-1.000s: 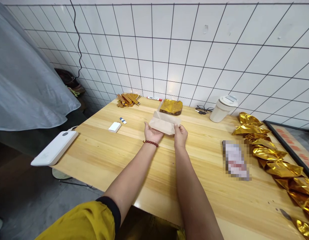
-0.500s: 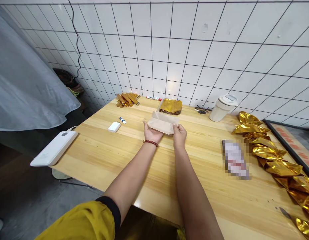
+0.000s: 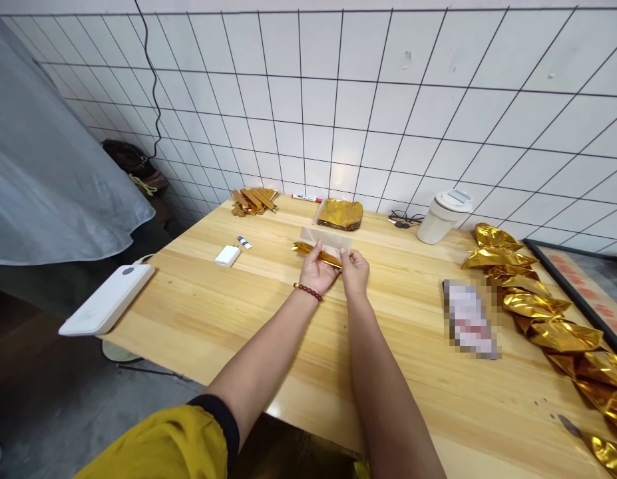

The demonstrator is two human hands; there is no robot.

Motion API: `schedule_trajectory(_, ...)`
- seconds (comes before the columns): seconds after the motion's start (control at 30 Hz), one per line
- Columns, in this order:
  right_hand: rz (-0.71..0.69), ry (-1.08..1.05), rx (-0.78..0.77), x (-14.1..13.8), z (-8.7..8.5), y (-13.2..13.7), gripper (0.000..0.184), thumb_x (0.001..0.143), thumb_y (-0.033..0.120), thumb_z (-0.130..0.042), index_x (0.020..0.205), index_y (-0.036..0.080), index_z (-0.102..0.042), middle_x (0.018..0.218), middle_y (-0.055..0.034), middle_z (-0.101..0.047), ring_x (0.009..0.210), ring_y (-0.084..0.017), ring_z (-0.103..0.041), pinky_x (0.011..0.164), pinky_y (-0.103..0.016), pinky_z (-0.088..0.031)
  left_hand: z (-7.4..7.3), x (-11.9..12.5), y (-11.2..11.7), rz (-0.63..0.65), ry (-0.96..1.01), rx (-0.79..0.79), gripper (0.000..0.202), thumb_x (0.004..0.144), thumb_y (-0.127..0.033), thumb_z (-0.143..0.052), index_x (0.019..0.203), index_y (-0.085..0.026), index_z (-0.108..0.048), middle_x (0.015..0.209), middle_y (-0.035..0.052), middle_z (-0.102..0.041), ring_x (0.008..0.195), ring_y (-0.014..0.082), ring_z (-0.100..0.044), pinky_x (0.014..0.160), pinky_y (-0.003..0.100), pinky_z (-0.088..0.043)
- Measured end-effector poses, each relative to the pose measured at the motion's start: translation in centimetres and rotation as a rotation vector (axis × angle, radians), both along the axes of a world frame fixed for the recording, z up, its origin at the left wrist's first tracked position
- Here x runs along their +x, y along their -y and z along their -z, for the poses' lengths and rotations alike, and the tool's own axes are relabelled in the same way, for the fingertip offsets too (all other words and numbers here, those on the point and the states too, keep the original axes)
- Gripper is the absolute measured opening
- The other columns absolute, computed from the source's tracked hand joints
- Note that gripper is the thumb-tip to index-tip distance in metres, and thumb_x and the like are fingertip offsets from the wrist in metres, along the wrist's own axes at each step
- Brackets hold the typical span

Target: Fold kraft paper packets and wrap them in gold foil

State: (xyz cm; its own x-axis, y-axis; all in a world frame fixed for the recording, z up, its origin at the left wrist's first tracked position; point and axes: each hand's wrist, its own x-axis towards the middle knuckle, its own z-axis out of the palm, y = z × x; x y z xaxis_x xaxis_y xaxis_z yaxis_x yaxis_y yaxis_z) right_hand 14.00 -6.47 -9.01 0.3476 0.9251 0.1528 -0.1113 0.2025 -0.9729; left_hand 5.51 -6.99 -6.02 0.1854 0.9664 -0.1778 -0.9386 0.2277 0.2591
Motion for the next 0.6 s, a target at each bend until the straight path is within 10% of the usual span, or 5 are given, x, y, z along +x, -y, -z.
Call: schedule_trajectory(0.6,0.169,-0.215,0.051,0.42,-0.38,-0.43,0.039,0.065,0.056,-0.070,0.067,0.020,-0.054,0.060,0.0044,-0.057,0.050,-0.009,-0.042,0.045,-0.022,-0.034,-0.28,0.05,0.76,0.086,-0.062,0.017,0.014,0.088,-0.029,-0.060,0.093,-0.018,-0.066,0.088,0.0065,-0.071,0.082,0.0196,-0.066,0.079,0.035,-0.052)
